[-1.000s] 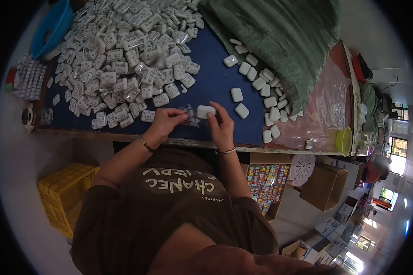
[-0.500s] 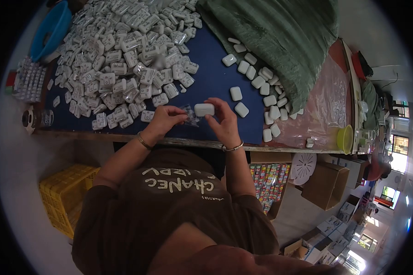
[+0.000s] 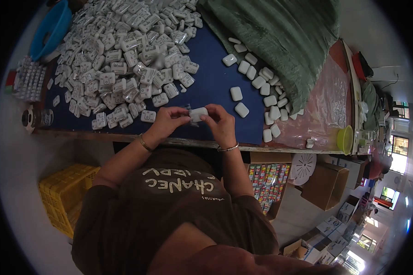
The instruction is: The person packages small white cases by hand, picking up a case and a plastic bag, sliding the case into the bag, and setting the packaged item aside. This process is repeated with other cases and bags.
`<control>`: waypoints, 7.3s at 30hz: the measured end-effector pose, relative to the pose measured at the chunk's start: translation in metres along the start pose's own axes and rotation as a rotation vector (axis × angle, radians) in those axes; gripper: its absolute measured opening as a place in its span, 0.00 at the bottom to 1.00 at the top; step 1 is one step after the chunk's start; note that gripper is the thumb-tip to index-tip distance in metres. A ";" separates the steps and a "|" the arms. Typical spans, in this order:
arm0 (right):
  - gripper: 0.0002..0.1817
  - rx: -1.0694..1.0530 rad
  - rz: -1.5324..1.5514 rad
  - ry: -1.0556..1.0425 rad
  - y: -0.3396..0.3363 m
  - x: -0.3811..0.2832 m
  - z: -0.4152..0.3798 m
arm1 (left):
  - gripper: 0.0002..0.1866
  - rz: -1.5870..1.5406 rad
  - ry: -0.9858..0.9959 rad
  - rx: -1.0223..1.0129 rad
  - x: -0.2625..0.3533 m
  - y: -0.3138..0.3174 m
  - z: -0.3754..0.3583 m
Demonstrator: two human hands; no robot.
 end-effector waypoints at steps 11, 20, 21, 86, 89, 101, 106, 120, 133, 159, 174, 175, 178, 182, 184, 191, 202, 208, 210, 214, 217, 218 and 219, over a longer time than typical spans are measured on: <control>0.14 -0.035 0.115 -0.049 0.012 0.007 -0.002 | 0.13 0.067 -0.031 -0.164 -0.001 0.016 -0.001; 0.16 -0.099 0.110 -0.114 0.025 -0.006 -0.007 | 0.14 0.025 0.029 -0.136 0.011 0.018 -0.001; 0.16 -0.084 0.115 -0.131 0.026 -0.007 -0.008 | 0.14 0.026 0.028 -0.138 0.011 0.017 -0.001; 0.15 0.071 0.199 0.056 0.011 0.022 -0.003 | 0.09 -0.191 -0.047 0.108 -0.002 -0.021 0.003; 0.14 0.104 0.136 -0.021 -0.003 0.006 0.001 | 0.08 -0.040 -0.027 0.105 0.008 -0.017 0.000; 0.15 0.013 -0.083 -0.124 -0.004 -0.015 0.006 | 0.07 0.163 0.035 0.079 0.015 -0.011 0.000; 0.15 -0.013 -0.121 -0.114 -0.006 -0.014 0.007 | 0.06 0.230 0.043 0.103 0.021 -0.010 -0.001; 0.13 0.000 0.046 -0.030 0.008 -0.001 0.010 | 0.12 0.021 0.138 0.025 0.029 0.004 -0.004; 0.14 -0.085 0.093 -0.159 0.026 -0.012 0.002 | 0.13 0.003 0.008 -0.034 0.010 0.007 0.004; 0.12 0.303 -0.327 0.006 -0.047 0.033 -0.007 | 0.10 1.103 0.303 0.085 0.009 0.002 0.022; 0.19 0.030 0.186 0.091 -0.013 0.054 -0.004 | 0.10 0.460 -0.001 0.072 -0.016 -0.028 0.019; 0.18 -0.082 0.363 0.153 0.008 0.044 -0.007 | 0.11 0.191 -0.078 0.059 -0.019 -0.023 0.016; 0.15 -0.136 0.335 0.096 0.034 0.027 -0.009 | 0.13 -0.219 -0.155 0.019 -0.018 -0.008 0.010; 0.14 -0.018 0.212 0.074 0.030 0.019 -0.008 | 0.13 -0.388 -0.098 0.036 -0.003 -0.001 0.003; 0.14 -0.025 0.204 0.069 0.030 0.017 -0.010 | 0.12 -0.365 -0.099 0.042 -0.009 -0.004 0.003; 0.13 0.142 0.161 -0.021 0.000 0.009 -0.005 | 0.08 -0.187 -0.041 0.093 -0.010 -0.018 0.005; 0.13 0.063 0.034 -0.061 -0.004 -0.008 0.008 | 0.09 -0.026 -0.022 0.106 0.006 -0.011 0.003; 0.13 0.050 0.030 -0.020 0.000 -0.002 0.004 | 0.09 0.049 -0.020 0.121 0.006 -0.006 0.001; 0.13 0.058 0.023 -0.001 0.000 -0.001 0.005 | 0.09 0.041 -0.019 0.132 0.006 -0.006 0.002; 0.14 0.041 0.049 -0.030 0.003 0.001 0.006 | 0.10 0.022 0.022 0.148 0.007 -0.008 0.000; 0.14 0.051 0.035 -0.042 0.005 0.001 0.006 | 0.11 0.053 0.039 0.146 0.011 -0.008 -0.002; 0.13 0.054 0.047 -0.033 0.005 0.001 0.005 | 0.12 0.068 0.039 0.135 0.012 -0.007 -0.002; 0.13 0.055 0.047 -0.032 0.005 -0.001 0.005 | 0.12 0.068 0.039 0.134 0.013 -0.006 -0.003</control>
Point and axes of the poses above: each hand's wrist, its own z-axis towards the middle knuckle, its own y-axis out of the palm, x = y × z, the point moved 8 cm from there along z, towards the middle knuckle, and after that the axes turned 2 degrees about -x, right-handed, at the moved point
